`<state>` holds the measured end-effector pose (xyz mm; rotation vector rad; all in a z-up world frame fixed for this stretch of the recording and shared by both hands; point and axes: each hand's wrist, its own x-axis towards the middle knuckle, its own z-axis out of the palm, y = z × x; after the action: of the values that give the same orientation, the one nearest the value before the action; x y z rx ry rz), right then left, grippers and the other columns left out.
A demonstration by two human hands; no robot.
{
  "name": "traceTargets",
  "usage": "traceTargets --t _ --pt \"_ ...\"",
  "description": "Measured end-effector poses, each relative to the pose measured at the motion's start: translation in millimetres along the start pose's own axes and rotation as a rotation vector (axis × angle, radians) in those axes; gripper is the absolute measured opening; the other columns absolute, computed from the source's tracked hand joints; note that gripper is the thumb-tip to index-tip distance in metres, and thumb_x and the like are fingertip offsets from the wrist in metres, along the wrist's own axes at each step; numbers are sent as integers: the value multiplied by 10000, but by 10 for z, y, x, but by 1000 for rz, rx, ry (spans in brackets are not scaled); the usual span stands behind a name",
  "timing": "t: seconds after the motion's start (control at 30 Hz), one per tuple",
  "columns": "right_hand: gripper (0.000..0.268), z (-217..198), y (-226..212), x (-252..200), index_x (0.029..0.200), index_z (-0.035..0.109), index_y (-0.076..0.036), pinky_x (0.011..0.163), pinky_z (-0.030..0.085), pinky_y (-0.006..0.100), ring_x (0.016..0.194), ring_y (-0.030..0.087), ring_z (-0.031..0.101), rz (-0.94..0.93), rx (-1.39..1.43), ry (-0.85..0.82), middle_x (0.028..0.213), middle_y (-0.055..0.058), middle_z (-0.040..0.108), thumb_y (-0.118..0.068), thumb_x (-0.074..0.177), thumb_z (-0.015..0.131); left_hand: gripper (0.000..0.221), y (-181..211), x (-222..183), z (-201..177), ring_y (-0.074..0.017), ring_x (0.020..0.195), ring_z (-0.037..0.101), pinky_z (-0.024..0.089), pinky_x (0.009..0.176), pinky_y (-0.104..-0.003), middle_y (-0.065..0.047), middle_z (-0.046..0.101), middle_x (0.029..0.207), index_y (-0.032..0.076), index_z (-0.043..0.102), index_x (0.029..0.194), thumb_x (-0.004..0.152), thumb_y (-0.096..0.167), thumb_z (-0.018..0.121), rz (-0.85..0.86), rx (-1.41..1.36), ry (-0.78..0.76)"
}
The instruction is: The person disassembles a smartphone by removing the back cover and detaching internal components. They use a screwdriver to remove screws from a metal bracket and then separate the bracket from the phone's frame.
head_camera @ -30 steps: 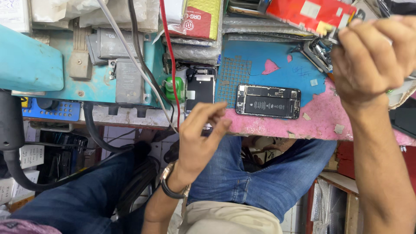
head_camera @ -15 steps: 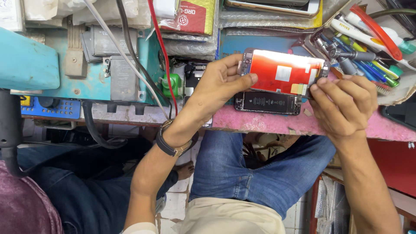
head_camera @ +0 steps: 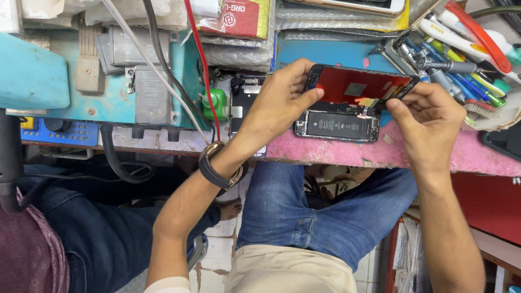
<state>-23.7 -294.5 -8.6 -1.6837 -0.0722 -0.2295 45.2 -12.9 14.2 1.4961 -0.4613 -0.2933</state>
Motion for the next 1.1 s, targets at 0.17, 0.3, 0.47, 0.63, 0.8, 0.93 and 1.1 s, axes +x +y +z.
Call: traceTargets --t 0.17,0.3,0.47,0.63,0.8,0.93,1.1 --pt "189 60 54 20 1232 603 84 943 572 217 1023 115 695 -25 -48 12 1137 104 713 67 1095 731 305 21 15 13 -133 938 720 598 849 -314 -117 756 1005 7 590 1268 975 41 668 -70 177 2" --pt "301 138 -13 -53 1227 573 49 960 557 267 1029 129 647 -158 -291 139 1139 73 646 32 1000 770 310 -6 35 43 -155 939 691 600 853 -335 -127 730 1023 -2 588 1280 985 50 667 -9 206 50" --pt "253 110 -88 -249 1110 721 -42 815 485 357 958 243 594 -449 -894 10 1068 106 585 -62 958 922 279 -89 79 27 -205 945 711 594 853 -363 -134 749 1025 -31 566 1231 987 62 666 -64 252 64" --pt "297 121 -53 -242 1179 765 -88 769 428 376 886 241 524 -516 -1001 -161 1053 60 589 -116 921 908 326 -161 132 16 -244 1073 740 603 938 -384 -166 746 1135 -27 553 1290 987 59 638 -19 184 60" --pt "327 161 -88 -192 1221 752 -93 783 435 378 906 250 532 -499 -994 -210 1044 70 592 -110 920 878 307 -169 146 14 -267 1067 749 596 936 -396 -184 753 1120 -41 567 1251 981 74 659 -32 254 76" --pt "328 175 -107 -181 1217 733 -78 798 442 373 923 253 536 -462 -984 -209 1032 80 583 -116 923 876 312 -169 146 9 -272 1059 753 590 924 -395 -185 752 1112 -40 569 1245 968 73 657 -17 257 74" --pt "332 182 -115 -161 1207 735 -66 772 423 374 892 253 519 -417 -954 -223 989 87 563 -97 905 868 299 -167 147 9 -291 1004 744 574 892 -417 -208 745 1076 -48 579 1200 960 96 687 -37 361 84"
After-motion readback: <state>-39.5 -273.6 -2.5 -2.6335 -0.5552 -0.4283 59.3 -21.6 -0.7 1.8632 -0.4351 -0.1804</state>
